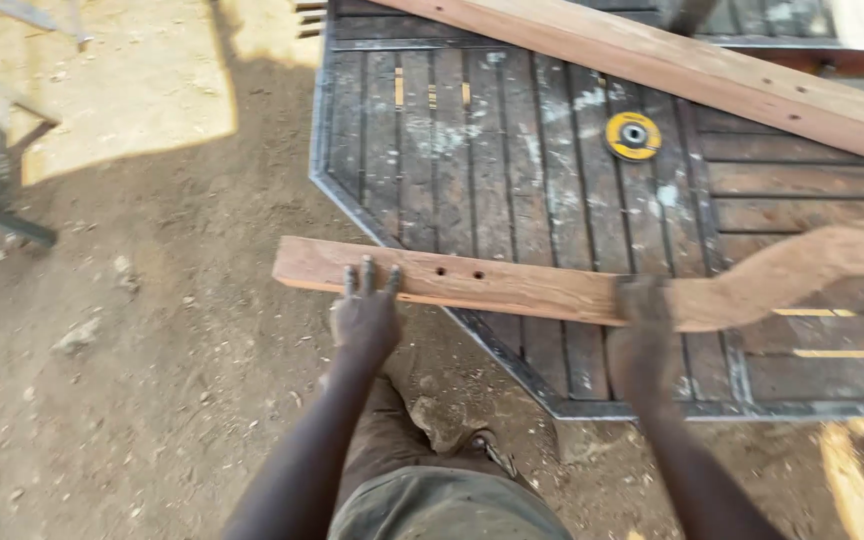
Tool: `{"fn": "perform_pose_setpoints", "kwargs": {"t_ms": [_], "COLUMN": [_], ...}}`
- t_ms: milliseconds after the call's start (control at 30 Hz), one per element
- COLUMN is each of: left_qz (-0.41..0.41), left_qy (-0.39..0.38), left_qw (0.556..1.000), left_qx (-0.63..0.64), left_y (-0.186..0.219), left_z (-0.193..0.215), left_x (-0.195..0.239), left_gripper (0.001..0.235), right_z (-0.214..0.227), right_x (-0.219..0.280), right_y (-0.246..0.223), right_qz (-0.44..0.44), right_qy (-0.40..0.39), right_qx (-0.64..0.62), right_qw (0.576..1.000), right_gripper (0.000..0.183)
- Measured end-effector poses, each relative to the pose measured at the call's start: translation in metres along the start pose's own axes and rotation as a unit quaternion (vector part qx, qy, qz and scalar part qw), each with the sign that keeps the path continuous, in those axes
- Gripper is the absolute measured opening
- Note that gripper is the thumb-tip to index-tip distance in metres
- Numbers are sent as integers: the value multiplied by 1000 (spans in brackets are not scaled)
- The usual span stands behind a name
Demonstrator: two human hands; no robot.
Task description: Sanding a curved wooden beam with sandpaper to smooth the surface
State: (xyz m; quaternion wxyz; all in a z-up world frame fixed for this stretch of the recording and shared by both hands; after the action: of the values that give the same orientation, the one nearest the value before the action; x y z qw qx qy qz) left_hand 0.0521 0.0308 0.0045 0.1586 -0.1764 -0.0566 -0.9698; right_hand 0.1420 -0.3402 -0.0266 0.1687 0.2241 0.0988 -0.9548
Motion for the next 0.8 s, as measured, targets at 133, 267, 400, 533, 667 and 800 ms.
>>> {"fn": "perform_pose_setpoints", "kwargs": {"t_ms": [133,267,400,533,667,800], "left_qz": [-28,-3,63,31,37,146], "left_qy": [77,119,141,122,121,35], "left_qw": [996,993,972,764,704,644], "left_qx": [-29,0,176,633,699,750], "left_y": [-15,-76,-156,-206,-219,-228], "left_z": [-26,-34,-42,-89,-122,-162], "left_x": [-6,-12,-33,-77,-97,-94], "left_gripper": [75,73,67,46,45,33], "right_z": [-24,-61,-25,-7,-28,-60], "right_x": [-9,-3,-21,-28,-30,-42], "right_y": [-194,-264,-187,-104,-175,-335], "right_qz": [103,234,279,12,90,295], "right_qy": [-54,-136,-167,-272,-208,-101], "right_qx": [-124,-205,-140,-164,-183,-245], "right_qw": [985,941,935,948,957,918], "right_gripper": [71,71,59,65,54,49]}}
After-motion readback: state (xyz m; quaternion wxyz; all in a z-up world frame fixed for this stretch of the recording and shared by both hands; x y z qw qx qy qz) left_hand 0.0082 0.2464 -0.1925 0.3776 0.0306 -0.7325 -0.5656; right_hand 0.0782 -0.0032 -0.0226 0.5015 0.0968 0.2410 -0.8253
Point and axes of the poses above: each hand's wrist, its own x-axis away from the middle knuckle, its own z-axis out of the back of the hand, y = z × x, the point moved 8 cm from there along -x, towards the middle knuckle, and after that the axes turned 1 degree about y, right-handed, at the moved point
